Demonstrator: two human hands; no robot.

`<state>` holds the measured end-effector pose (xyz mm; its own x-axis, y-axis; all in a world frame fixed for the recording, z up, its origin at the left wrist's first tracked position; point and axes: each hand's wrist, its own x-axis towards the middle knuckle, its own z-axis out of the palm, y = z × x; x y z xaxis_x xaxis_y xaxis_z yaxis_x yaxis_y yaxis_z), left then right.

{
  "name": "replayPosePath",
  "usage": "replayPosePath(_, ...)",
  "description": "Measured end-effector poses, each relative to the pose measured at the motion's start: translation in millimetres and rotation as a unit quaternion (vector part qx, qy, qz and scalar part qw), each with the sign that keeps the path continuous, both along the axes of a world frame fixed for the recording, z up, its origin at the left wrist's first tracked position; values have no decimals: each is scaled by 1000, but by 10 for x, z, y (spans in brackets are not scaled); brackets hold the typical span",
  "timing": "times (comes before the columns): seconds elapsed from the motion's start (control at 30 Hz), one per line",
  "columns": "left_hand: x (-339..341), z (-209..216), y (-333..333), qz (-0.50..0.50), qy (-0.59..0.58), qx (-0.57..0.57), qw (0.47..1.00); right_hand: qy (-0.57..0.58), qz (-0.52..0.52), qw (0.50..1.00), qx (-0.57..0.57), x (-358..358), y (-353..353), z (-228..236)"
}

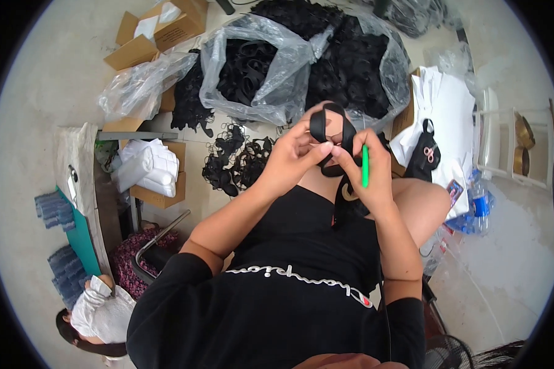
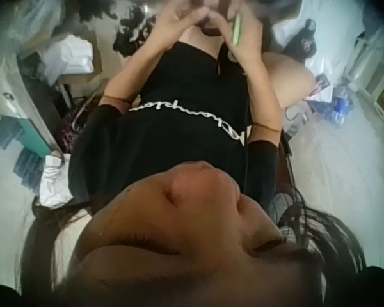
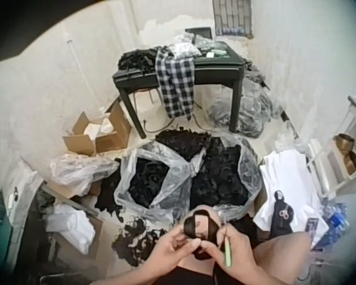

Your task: The person is trimming excess material from black soft manufactured parts using scissors.

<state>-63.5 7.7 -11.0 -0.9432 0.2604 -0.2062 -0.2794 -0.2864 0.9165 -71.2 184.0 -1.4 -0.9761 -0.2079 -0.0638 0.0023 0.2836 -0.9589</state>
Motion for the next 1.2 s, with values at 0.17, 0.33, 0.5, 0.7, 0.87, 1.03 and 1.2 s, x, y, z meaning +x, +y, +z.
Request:
replayPosePath(0.17, -362, -142, -373, 118, -48, 30, 991, 56, -84, 995, 16, -35, 226, -223)
replayPosePath(0.33, -1031, -581, -1446, 248, -50, -89, 963, 0, -129, 991, 33, 47, 636, -365)
replayPosePath(0.5, -1124, -1490, -1822, 264, -20, -447, 854, 2, -184, 977, 105, 224, 1255, -572)
replayPosePath(0.7, -1024, -991, -508, 103, 163, -390, 900, 14, -407, 907, 112, 183, 2017, -1048)
replayPosePath(0.87, -1186, -1454, 973, -191, 124, -240, 944, -80, -594, 800, -30, 416, 2845, -1678)
replayPosePath(1.03, -1253, -2331, 2351, -392, -159, -221, 879, -103, -651, 750, 58, 529, 3308, -1925)
replayPosePath(1.2, -1785, -3581, 2441, -381, -20, -637, 669, -55, -539, 817, 196, 106, 2595, -1459)
